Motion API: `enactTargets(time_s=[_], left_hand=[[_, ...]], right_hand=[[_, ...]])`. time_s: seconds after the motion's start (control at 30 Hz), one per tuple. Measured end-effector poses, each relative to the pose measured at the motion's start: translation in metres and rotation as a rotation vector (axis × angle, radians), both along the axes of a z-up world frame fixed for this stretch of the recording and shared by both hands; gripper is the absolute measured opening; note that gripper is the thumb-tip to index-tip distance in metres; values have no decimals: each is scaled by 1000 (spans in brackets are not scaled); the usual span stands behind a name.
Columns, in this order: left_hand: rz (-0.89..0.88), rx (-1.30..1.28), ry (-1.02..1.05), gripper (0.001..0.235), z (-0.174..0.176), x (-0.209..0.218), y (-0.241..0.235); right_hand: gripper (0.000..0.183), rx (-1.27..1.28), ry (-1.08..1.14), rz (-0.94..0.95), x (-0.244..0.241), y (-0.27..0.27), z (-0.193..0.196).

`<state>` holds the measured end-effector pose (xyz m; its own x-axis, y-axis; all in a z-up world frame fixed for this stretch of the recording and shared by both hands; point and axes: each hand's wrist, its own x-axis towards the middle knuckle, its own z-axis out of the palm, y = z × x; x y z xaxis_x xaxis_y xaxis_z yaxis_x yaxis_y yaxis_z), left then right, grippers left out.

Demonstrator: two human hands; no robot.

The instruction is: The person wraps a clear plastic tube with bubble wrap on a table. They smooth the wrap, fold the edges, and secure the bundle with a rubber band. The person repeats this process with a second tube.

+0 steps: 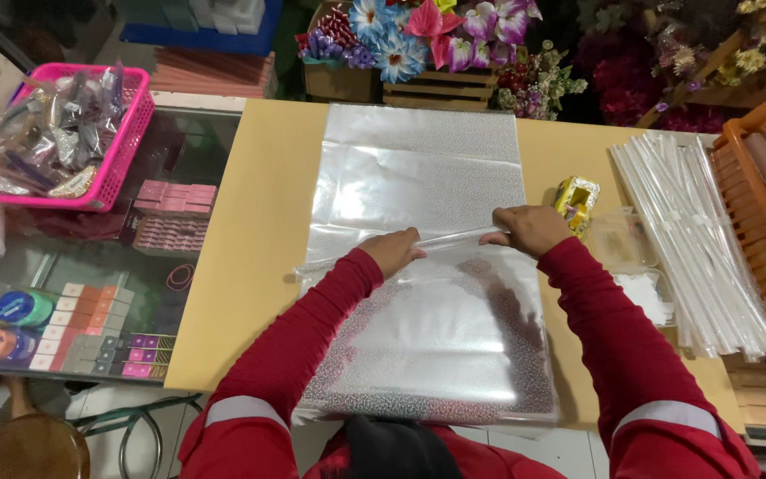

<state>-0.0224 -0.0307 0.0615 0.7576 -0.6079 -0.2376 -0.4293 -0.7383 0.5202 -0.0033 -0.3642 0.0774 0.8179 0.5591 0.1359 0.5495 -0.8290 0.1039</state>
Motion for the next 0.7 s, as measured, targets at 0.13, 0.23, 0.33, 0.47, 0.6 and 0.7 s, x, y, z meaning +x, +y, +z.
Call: enactTargets(time_s=[0.13,0.23,0.33,0.47,0.6,0.7], left_hand=[[88,-41,-40,45,15,-4,-2],[300,-445,124,28,1,2,-10],[663,-1153,454,18,31,6,-24],[1069,-1766,614,23,74,7,-38],[1127,-1930,570,27,60,12,-42],[1172,-2009,414,27,52,7,-41]], right_hand=[[53,212,-327,-20,10,0,1],[53,514,-530,-149,-26,17,18],[37,951,-281,-314,-63,40,-10],[37,1622,823,-453,-111,85,-38],[48,1940,1121,-383,-134,97,-61],[38,2302,1269,-413,-151,98,-50]])
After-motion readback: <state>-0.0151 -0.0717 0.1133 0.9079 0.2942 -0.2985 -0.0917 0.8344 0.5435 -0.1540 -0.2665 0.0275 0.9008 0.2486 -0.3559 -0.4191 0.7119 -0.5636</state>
